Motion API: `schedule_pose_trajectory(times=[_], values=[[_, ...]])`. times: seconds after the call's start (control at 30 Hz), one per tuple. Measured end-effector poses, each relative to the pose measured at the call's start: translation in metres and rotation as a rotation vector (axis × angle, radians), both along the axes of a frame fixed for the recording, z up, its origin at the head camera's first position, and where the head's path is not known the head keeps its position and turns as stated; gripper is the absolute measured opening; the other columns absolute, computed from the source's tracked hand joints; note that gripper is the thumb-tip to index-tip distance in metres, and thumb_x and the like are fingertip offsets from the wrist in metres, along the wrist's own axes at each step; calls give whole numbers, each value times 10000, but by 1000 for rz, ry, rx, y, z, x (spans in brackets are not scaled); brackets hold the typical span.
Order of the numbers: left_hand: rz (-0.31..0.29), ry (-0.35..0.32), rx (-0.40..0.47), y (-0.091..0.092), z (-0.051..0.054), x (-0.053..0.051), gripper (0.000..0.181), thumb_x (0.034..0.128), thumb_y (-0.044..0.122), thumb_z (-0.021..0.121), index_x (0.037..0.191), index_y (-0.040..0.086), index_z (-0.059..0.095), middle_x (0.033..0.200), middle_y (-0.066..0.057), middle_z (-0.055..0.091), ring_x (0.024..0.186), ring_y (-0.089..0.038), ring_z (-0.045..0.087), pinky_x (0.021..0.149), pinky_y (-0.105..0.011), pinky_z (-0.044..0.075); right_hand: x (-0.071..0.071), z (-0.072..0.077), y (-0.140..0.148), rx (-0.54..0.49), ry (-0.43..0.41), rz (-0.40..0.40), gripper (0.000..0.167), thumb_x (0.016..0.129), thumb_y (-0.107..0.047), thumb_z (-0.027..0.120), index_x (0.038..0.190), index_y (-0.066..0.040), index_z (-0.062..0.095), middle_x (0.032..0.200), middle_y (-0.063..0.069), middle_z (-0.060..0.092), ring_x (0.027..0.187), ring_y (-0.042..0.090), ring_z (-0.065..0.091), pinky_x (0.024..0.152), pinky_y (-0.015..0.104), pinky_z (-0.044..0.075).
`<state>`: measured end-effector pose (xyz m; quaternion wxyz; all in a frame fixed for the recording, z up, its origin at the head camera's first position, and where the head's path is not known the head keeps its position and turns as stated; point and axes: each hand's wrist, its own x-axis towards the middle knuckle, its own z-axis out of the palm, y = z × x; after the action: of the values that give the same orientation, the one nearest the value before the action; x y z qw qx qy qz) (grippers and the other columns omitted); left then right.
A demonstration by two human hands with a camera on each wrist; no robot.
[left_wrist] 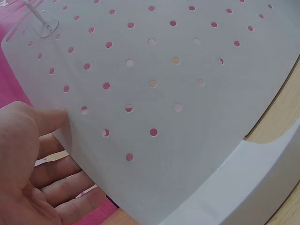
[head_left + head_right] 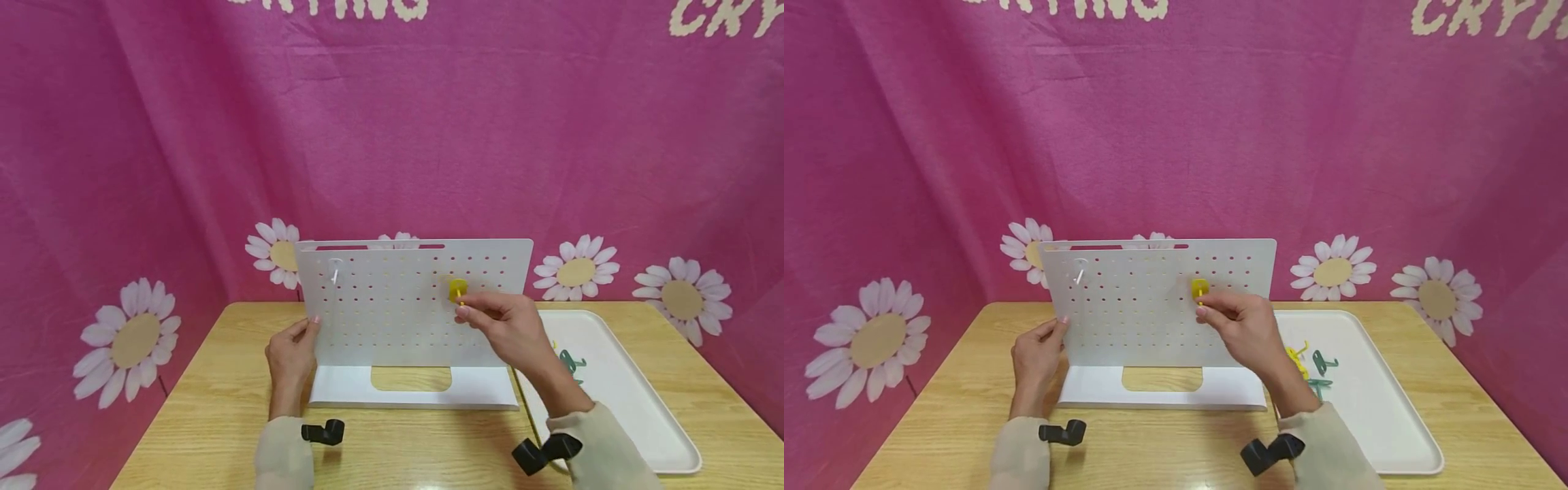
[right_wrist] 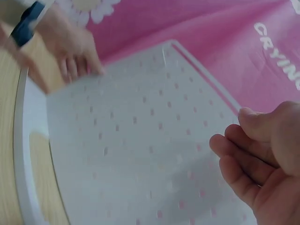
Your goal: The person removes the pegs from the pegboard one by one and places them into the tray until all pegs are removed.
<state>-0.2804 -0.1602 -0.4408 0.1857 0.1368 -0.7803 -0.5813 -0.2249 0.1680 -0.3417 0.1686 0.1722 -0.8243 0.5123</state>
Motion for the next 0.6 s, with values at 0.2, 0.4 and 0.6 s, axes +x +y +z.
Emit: schedule_pose_trajectory(times=[0.2,0.4,0.6], values=[[3,12,-3,0,0,0,473,930,416,714,1215,39,721,1166,-197,693,1088,-347,649,918,-490,502,12,-21,45,110,12,-106,154,907,-32,727,1046,25,762,814,36,746,769,126,703,659,221,530],[2,9,-2,0,0,1,481,933,425,707,1216,37,720,1178,-193,689,1094,-349,646,917,-494,505,15,-45,85,179,1,-197,164,899,-44,741,1042,34,759,806,59,743,719,71,684,567,210,511],[-5,13,-9,0,0,0,487,936,426,702,1226,35,714,1189,-196,684,1106,-353,641,928,-493,500,18,-69,117,244,-23,-267,148,900,-39,734,1019,46,759,819,86,746,674,61,679,588,187,513]])
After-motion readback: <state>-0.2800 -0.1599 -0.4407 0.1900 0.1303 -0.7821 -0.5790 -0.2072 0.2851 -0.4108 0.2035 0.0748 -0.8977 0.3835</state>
